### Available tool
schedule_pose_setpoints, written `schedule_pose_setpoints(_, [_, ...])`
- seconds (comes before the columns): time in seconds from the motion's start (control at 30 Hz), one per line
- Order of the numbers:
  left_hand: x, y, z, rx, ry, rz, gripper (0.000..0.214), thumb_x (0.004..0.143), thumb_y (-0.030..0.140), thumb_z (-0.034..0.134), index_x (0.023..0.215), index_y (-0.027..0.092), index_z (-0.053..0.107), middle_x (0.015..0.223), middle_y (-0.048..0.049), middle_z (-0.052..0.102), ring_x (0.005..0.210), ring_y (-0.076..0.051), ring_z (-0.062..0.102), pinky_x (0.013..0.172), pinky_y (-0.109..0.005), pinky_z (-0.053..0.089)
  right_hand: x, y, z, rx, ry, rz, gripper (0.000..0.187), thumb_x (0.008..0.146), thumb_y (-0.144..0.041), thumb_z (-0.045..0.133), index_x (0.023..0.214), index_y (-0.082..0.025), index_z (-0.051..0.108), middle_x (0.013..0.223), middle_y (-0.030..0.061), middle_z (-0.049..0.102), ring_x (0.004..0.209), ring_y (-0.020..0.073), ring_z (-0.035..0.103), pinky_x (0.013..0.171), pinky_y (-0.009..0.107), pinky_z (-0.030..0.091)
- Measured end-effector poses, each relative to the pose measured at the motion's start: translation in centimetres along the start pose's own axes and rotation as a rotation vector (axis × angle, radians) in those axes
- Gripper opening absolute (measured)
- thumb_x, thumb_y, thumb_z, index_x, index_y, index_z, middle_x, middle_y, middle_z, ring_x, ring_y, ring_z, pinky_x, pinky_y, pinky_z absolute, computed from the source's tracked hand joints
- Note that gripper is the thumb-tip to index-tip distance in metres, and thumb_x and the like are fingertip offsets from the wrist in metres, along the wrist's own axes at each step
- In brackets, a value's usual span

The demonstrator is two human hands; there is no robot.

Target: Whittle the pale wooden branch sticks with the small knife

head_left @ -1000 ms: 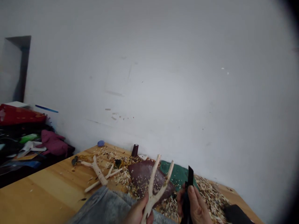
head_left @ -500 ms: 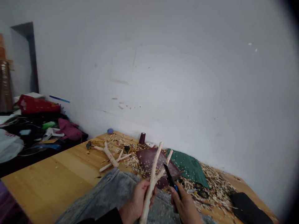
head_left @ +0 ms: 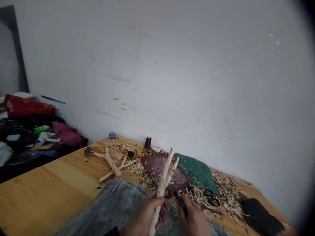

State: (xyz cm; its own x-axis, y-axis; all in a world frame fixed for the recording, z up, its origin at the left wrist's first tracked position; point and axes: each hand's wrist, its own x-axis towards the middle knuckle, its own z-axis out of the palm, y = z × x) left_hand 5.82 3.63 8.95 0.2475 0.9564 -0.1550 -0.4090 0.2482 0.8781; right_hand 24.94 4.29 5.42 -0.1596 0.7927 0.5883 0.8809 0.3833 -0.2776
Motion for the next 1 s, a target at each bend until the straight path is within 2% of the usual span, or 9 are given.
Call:
schedule_pose_setpoints(0.07, [0.3,-0.3,-0.2,-0.019,0.042,0.006,0.044,0.067,0.047,0.063,0.099,0.017,0.059,0.063,0.0000,0.064,0.039,-0.011,0.052,0.030,-0.019,0.024,0.0,0.1,0.1,-0.004,-0.001,-0.065,0.030,0.099,-0.033,0.042,0.114,-0.024,0.066,0.099,0.0074,0.077,0.079,0.0196,0.075,0.067,0.024,0.055])
schedule_pose_setpoints(0.17, [0.3,-0.1,-0.1,-0.050,0.069,-0.006,0.039,0.065,0.045,0.059,0.094,0.019,0.057,0.061,0.0009,0.063,0.042,-0.011,0.051,0.032,-0.018,0.025,-0.1,-0.1,0.1,-0.033,0.001,-0.162,0.029,0.096,-0.025,0.045,0.118,-0.023,0.065,0.105,0.0077,0.076,0.086,0.0185,0.074,0.071,0.023,0.056])
schedule_pose_setpoints(0.33, [-0.4,0.8,0.4,0.017,0.093,0.026,0.032,0.063,0.039,0.060,0.087,0.020,0.056,0.065,0.0027,0.062,0.045,-0.010,0.052,0.035,-0.018,0.029,-0.2,-1.1,0.1,-0.122,0.018,-0.162,0.038,0.087,-0.011,0.044,0.119,-0.021,0.062,0.106,0.0089,0.074,0.090,0.0206,0.072,0.077,0.028,0.056])
schedule_pose_setpoints(0.47, [-0.6,0.8,0.6,0.030,0.076,0.000,0.038,0.063,0.039,0.061,0.096,0.022,0.054,0.069,0.0045,0.062,0.044,-0.009,0.053,0.035,-0.018,0.030,0.0,-1.5,0.5,-0.123,-0.007,-0.219,0.040,0.082,-0.008,0.049,0.117,-0.023,0.061,0.101,0.0062,0.073,0.087,0.0192,0.071,0.075,0.025,0.055])
schedule_pose_setpoints(0.6, [-0.4,0.2,0.4,-0.038,0.055,-0.028,0.035,0.061,0.036,0.058,0.092,0.023,0.053,0.060,0.0064,0.057,0.036,-0.008,0.043,0.033,-0.019,0.026,0.2,-1.4,1.1,-0.135,-0.037,-0.288,0.044,0.077,-0.005,0.051,0.116,-0.024,0.060,0.102,0.0052,0.073,0.084,0.0178,0.071,0.070,0.022,0.054])
schedule_pose_setpoints(0.73, [-0.3,-0.2,0.5,-0.082,0.021,-0.034,0.036,0.059,0.034,0.057,0.093,0.022,0.055,0.056,0.0070,0.055,0.034,-0.007,0.036,0.032,-0.019,0.023,0.1,-1.6,1.1,-0.164,-0.048,-0.272,0.045,0.079,-0.007,0.050,0.120,-0.023,0.059,0.097,0.0051,0.073,0.078,0.0183,0.071,0.067,0.024,0.053])
schedule_pose_setpoints(0.87, [-0.5,-0.5,0.7,0.034,-0.022,-0.003,0.043,0.062,0.036,0.062,0.101,0.019,0.058,0.042,0.0097,0.046,0.033,-0.009,0.033,0.033,-0.019,0.024,0.1,-1.9,0.9,-0.192,-0.055,-0.223,0.045,0.079,-0.006,0.049,0.120,-0.021,0.059,0.097,0.0064,0.073,0.080,0.0194,0.072,0.067,0.025,0.053])
schedule_pose_setpoints(1.0, [-0.6,-0.8,1.1,0.145,-0.032,0.071,0.053,0.066,0.048,0.073,0.106,0.017,0.056,0.044,0.0115,0.045,0.032,-0.006,0.030,0.032,-0.019,0.023,0.1,-2.4,0.6,-0.189,-0.090,-0.185,0.036,0.084,-0.011,0.050,0.118,-0.018,0.061,0.091,0.0072,0.074,0.074,0.0202,0.072,0.065,0.027,0.054])
